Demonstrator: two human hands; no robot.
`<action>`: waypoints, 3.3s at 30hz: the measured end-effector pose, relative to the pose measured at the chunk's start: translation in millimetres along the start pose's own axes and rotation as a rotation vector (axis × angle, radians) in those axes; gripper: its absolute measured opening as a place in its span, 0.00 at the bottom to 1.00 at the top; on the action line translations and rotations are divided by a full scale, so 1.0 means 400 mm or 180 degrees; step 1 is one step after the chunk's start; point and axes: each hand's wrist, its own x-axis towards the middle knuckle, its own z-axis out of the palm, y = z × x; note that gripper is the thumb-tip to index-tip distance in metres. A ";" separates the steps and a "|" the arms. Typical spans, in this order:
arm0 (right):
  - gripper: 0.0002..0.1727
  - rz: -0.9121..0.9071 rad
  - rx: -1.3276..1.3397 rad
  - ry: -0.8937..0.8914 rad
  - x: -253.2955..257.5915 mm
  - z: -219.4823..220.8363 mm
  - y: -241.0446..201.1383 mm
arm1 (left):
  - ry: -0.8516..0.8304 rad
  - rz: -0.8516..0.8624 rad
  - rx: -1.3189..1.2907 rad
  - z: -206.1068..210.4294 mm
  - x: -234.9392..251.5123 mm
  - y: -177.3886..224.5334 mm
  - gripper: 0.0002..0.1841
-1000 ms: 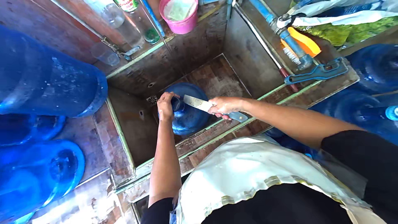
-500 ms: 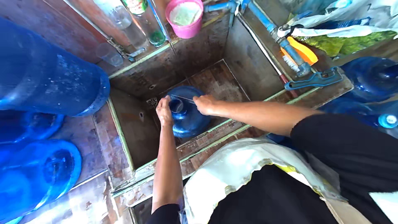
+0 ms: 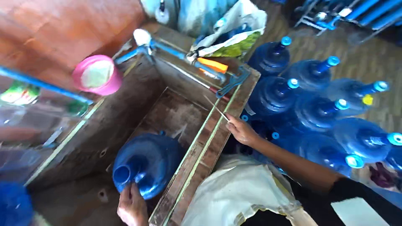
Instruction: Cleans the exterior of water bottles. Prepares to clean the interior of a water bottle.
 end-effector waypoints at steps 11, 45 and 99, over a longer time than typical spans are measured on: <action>0.35 0.1067 -0.0325 0.0065 -0.086 -0.138 0.093 | -0.2255 0.2350 0.0334 0.317 0.201 0.781 0.17; 0.23 -0.2115 -0.0210 -0.0368 0.090 0.167 -0.157 | -0.0004 0.0728 -0.1136 0.153 0.048 0.371 0.16; 0.34 -0.2539 -0.2105 -0.1192 1.025 0.420 -1.022 | 0.1049 -0.0269 -0.3337 0.066 0.296 -0.100 0.31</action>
